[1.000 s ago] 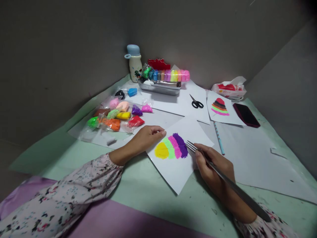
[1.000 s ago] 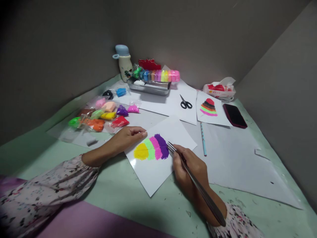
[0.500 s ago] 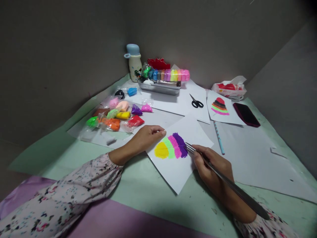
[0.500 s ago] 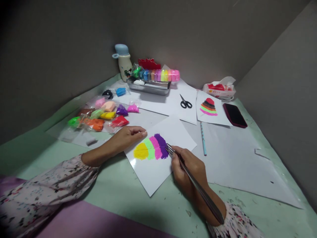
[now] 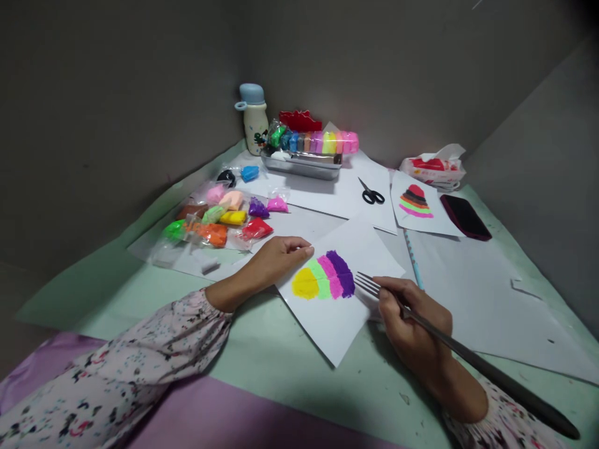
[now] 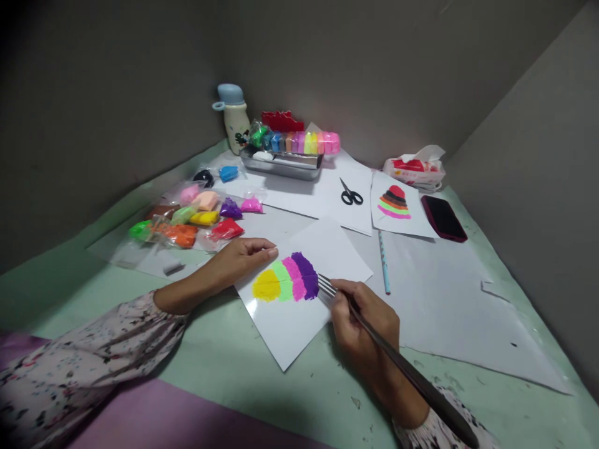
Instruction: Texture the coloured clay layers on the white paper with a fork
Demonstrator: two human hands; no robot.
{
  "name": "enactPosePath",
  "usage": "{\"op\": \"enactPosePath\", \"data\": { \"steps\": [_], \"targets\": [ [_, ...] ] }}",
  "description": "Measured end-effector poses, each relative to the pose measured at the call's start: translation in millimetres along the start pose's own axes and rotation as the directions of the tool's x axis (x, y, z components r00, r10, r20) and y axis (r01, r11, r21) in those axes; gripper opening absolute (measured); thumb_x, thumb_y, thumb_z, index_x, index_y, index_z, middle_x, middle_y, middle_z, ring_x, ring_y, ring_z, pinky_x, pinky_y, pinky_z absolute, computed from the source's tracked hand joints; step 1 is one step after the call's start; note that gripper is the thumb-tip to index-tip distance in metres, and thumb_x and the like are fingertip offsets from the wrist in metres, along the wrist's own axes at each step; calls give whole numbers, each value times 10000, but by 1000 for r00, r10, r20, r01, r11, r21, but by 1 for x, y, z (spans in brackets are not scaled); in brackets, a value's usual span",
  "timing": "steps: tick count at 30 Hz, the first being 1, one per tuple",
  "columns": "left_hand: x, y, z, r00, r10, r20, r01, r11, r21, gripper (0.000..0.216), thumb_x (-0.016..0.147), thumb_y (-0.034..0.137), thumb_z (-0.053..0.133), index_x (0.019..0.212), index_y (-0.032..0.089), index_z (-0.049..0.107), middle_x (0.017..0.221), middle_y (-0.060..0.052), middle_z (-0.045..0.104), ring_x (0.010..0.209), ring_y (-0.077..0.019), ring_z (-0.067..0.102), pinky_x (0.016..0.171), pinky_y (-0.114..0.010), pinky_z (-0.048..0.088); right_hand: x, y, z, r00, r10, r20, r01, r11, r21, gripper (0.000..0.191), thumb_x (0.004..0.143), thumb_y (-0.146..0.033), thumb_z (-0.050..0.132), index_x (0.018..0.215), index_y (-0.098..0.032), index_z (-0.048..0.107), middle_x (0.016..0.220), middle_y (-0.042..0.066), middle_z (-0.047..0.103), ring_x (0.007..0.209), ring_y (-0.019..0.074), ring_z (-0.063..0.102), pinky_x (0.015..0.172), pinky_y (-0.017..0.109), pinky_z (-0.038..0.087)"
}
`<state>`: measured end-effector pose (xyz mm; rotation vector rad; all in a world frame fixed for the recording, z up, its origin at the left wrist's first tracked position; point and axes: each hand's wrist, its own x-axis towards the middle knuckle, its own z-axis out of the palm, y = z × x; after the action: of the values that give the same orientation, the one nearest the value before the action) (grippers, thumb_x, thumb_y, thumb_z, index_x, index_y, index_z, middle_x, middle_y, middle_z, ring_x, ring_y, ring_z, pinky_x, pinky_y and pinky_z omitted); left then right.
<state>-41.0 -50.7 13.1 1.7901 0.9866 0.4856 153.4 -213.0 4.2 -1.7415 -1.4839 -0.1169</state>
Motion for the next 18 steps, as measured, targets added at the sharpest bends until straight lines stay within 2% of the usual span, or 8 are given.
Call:
{"op": "enactPosePath", "data": {
  "steps": [4, 6, 8, 11, 14, 18],
  "targets": [
    [0, 1, -1, 999, -14, 31, 15, 1000, -24, 371, 787, 497, 562, 918, 180, 704, 809, -34, 692, 710, -162, 588, 597, -251, 410, 1, 5, 0, 988, 154, -12, -153, 986, 73, 232, 851, -290, 573, 1052, -232, 671, 856, 12, 715, 673, 146, 644, 599, 243, 486],
    [0, 1, -2, 999, -20, 38, 21, 999, -26, 372, 785, 493, 564, 928, 181, 707, 807, -35, 692, 707, -163, 590, 595, -252, 413, 1, 8, 1, 974, 225, 7, -225, 969, 103, 293, 851, -322, 583, 1127, -247, 646, 879, 12, 714, 691, 153, 650, 605, 250, 493],
    [0, 2, -2, 999, -24, 37, 25, 999, -24, 369, 779, 488, 572, 932, 181, 710, 802, -36, 691, 703, -164, 590, 596, -254, 415, 1, 10, 2, 971, 239, 16, -239, 963, 121, 308, 850, -327, 583, 1144, -252, 639, 887, 12, 713, 689, 156, 649, 602, 256, 493],
    [0, 3, -2, 999, -23, 32, 25, 999, -38, 352, 771, 476, 580, 915, 183, 710, 821, -36, 697, 718, -168, 595, 603, -254, 422, 0, 9, 2, 985, 160, 63, -167, 978, 126, 244, 842, -274, 583, 1067, -244, 670, 870, 2, 717, 682, 148, 649, 611, 248, 491],
    [0, 4, -2, 999, -33, 32, 34, 999, -39, 340, 769, 467, 575, 902, 185, 709, 815, -33, 699, 710, -169, 593, 593, -251, 420, 0, 5, 2, 993, 54, 109, -65, 994, 94, 194, 829, -209, 570, 981, -236, 688, 734, -28, 697, 567, 118, 607, 557, 227, 466],
    [-1, 6, -2, 998, -45, 34, 45, 999, -20, 339, 774, 454, 565, 901, 176, 710, 801, -40, 701, 707, -174, 596, 586, -255, 420, -2, 4, 5, 995, -15, 94, 11, 999, 47, 194, 811, -164, 560, 952, -215, 684, 689, -33, 676, 514, 106, 567, 556, 230, 457]
  ]
}}
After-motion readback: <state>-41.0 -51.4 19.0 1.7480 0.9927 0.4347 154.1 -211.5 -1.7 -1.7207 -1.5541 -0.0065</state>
